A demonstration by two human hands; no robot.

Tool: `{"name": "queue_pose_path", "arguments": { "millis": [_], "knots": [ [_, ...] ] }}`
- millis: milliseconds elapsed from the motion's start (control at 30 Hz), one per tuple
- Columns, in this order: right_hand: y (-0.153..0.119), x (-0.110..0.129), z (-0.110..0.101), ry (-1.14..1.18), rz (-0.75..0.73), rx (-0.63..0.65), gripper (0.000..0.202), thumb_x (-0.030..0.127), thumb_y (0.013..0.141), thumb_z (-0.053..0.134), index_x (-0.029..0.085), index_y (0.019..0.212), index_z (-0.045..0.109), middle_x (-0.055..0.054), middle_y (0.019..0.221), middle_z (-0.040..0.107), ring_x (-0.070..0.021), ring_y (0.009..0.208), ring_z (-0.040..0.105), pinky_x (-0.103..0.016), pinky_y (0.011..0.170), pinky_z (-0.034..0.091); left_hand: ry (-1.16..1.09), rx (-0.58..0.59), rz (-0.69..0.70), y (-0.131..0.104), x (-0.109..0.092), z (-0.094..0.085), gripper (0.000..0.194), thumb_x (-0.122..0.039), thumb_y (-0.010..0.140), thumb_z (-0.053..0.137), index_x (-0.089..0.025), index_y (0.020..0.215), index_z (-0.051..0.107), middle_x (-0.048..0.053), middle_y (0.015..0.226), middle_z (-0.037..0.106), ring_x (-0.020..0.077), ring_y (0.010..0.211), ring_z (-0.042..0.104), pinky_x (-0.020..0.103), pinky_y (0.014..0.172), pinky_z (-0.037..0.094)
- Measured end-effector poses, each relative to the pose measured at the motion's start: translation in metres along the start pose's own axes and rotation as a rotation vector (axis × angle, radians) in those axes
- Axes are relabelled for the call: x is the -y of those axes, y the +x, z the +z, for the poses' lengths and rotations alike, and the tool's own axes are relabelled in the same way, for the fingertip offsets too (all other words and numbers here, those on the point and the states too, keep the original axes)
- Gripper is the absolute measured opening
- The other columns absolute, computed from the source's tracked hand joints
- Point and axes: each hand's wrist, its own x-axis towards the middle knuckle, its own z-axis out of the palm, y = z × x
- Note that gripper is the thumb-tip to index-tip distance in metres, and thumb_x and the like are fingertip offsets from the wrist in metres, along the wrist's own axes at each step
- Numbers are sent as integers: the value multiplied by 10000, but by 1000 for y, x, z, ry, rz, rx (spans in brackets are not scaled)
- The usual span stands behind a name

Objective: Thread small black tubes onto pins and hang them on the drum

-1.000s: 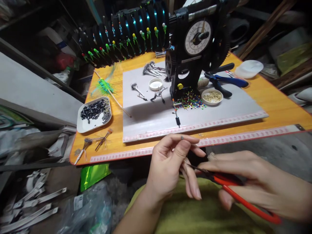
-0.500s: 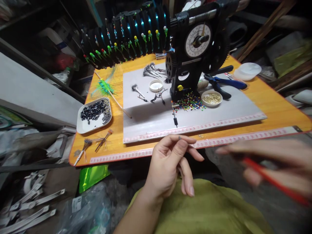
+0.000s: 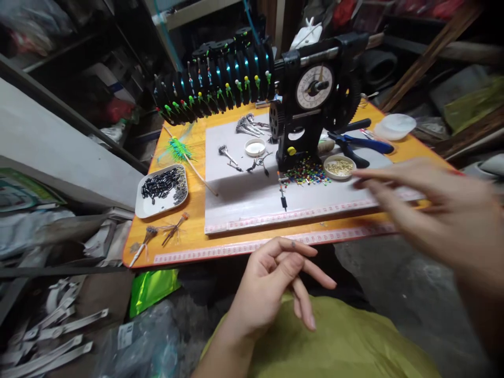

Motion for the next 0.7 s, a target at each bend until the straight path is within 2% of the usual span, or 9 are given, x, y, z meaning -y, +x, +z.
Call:
{"name": "queue_pose_path", "arguments": {
  "millis": [33,67,133,233,267,333,433,567,700],
  "knots": [
    [4,24,13,265,89,183,341,427,949,656,206,1183,770,-142,1098,761,-264,1016,671,-358,771,527,41,-11,-2,0,-2,2,244,-385,986,692,-144,1021,677,59,842,840,105,395,693,117,362,452],
    [9,44,25,379,110,289,409,512,912,677,205,1165,774,-124,1051,779,-260,958,698,-354,738,549,85,-24,-1,-1,-4,3,260,-402,981,696,-152,1043,660,59,841,839,105,392,688,124,368,448],
    [20,74,45,572,168,419,496,596,891,669,207,1186,757,-88,975,795,-243,888,746,-340,696,598,195,-70,6,-1,-11,8,295,-413,974,705,-169,1119,622,69,867,842,107,408,690,137,394,444],
    [33,89,59,765,243,529,473,622,845,716,201,1051,779,-67,881,796,-224,767,770,-305,605,617,371,-141,70,0,-24,12,386,-414,962,723,-184,1240,588,119,981,843,121,501,725,168,474,457],
    [34,90,60,795,249,539,445,608,826,748,199,1000,783,-62,866,795,-210,740,765,-282,588,610,410,-157,108,1,-28,13,380,-439,963,714,-176,1218,612,131,986,841,124,512,724,176,487,446],
    [35,88,58,839,253,544,394,557,806,799,192,953,779,-60,864,793,-168,693,738,-233,560,583,444,-182,160,4,-33,12,379,-516,957,687,-149,1049,687,133,901,838,118,467,687,186,465,394],
    [32,84,56,913,268,551,387,549,837,786,178,939,740,-52,811,771,-107,544,649,-197,462,515,457,-230,94,5,-31,11,481,-596,894,714,-130,776,701,131,748,809,107,374,597,203,406,311],
    [27,81,60,964,272,530,443,616,870,723,181,891,645,-20,709,704,-100,482,622,-211,457,521,441,-266,-22,0,-13,7,551,-661,825,732,-130,692,667,145,684,780,118,358,585,210,391,275],
    [28,78,66,861,196,517,473,647,927,632,174,906,633,-29,700,700,-102,455,611,-208,415,488,437,-191,-120,-5,0,-2,593,-713,844,646,-134,717,637,130,658,750,115,350,580,199,362,241]
  ]
}}
